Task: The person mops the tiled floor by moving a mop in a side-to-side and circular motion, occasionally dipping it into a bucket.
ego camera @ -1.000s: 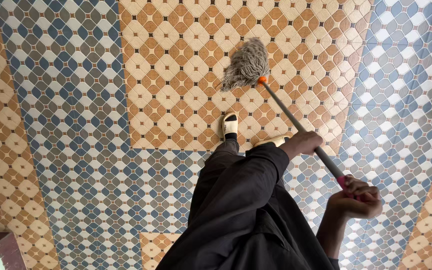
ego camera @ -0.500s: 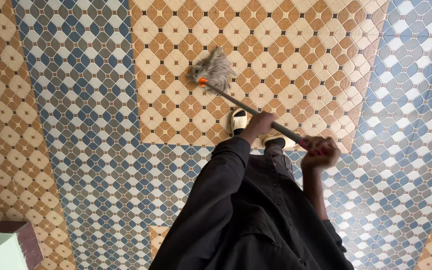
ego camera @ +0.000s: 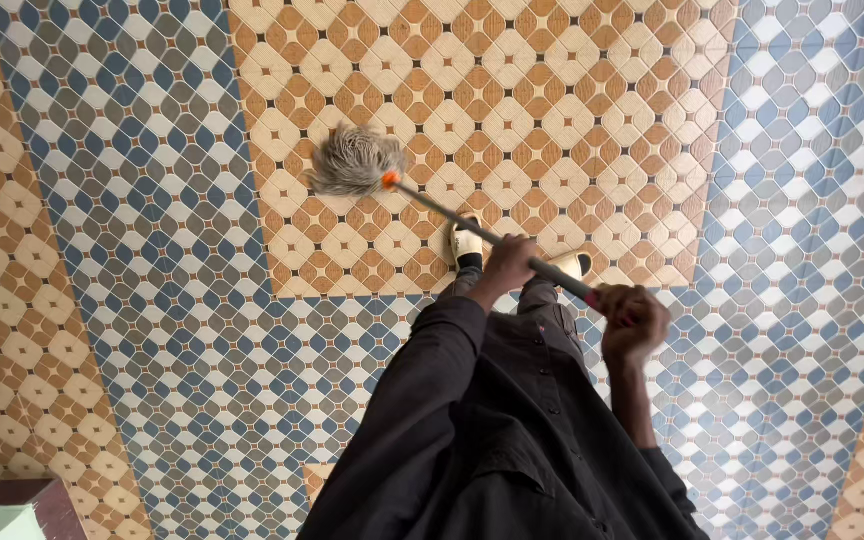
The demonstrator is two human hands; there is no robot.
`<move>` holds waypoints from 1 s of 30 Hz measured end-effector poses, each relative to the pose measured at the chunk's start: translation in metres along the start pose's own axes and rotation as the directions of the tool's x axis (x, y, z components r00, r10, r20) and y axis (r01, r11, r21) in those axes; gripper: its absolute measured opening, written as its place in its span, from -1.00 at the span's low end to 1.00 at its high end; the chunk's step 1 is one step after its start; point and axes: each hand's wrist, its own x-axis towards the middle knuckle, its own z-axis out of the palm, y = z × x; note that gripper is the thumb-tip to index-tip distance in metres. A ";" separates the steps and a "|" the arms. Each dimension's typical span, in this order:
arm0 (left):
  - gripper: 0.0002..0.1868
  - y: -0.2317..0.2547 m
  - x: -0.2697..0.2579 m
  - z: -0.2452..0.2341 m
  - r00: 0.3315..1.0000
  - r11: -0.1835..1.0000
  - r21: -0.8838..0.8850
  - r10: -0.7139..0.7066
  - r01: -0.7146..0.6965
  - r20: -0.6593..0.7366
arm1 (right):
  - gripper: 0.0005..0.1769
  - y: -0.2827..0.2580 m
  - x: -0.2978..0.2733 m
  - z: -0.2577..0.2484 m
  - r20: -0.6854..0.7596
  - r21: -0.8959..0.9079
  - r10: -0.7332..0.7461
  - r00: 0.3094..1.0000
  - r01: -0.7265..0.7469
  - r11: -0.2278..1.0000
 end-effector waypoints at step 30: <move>-0.77 0.063 0.037 0.071 0.921 0.971 0.152 0.116 -0.183 0.371 | -0.74 0.002 -0.046 -0.094 -0.348 0.111 -0.062 0.935 0.106 0.988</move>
